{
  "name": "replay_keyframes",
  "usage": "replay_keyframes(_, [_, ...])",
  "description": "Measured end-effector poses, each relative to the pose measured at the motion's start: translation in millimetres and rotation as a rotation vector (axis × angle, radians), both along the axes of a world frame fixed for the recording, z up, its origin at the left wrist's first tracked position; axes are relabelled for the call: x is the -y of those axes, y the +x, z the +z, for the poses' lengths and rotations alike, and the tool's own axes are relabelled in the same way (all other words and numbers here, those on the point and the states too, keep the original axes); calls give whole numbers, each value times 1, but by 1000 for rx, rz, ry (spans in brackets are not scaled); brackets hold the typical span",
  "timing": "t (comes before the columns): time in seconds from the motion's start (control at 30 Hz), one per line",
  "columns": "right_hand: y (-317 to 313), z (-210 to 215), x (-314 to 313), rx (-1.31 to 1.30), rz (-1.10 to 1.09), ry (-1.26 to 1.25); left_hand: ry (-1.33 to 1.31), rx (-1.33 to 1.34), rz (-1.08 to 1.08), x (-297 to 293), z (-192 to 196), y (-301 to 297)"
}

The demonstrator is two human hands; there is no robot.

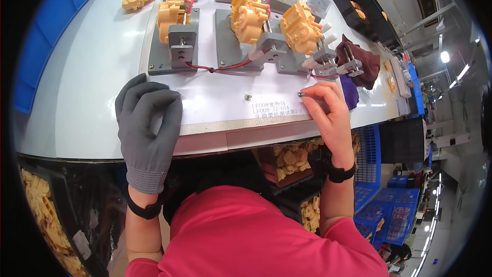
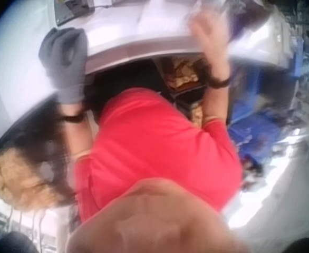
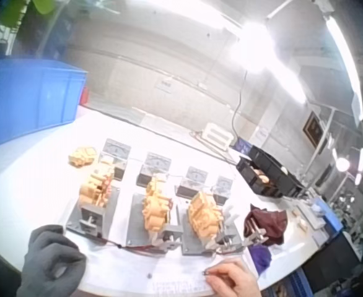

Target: The person places yellow plastic components into a metal jig on a white workbench. They use a screwdriver to tighten screws on the jig, securing the parts in place. The person repeats this process for multiple components, handling them one at a time.

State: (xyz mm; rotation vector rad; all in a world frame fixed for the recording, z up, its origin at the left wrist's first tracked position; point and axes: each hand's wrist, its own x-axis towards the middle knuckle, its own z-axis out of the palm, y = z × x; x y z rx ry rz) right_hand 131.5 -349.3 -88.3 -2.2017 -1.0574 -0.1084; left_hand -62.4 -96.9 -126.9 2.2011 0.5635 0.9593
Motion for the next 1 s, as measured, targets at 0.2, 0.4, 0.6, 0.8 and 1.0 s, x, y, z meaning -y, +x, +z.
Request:
replay_keyframes(0.2, [3,-3,-5,-26,-26,22,3,9,-3,0,-1,1])
replay_keyframes(0.4, [2,-6,-8,-18,-37,39,19,-36,-18,0,1,-2])
replay_keyframes(0.6, [2,-8,-7,1,-43,24,1,7,3,1,1,1])
replay_keyframes(0.8, [2,-9,-6,10,-48,16,15,16,8,1,1,0])
replay_keyframes(1.0, [-21,1,-19,262,-119,59,16,37,6,0,-1,1])
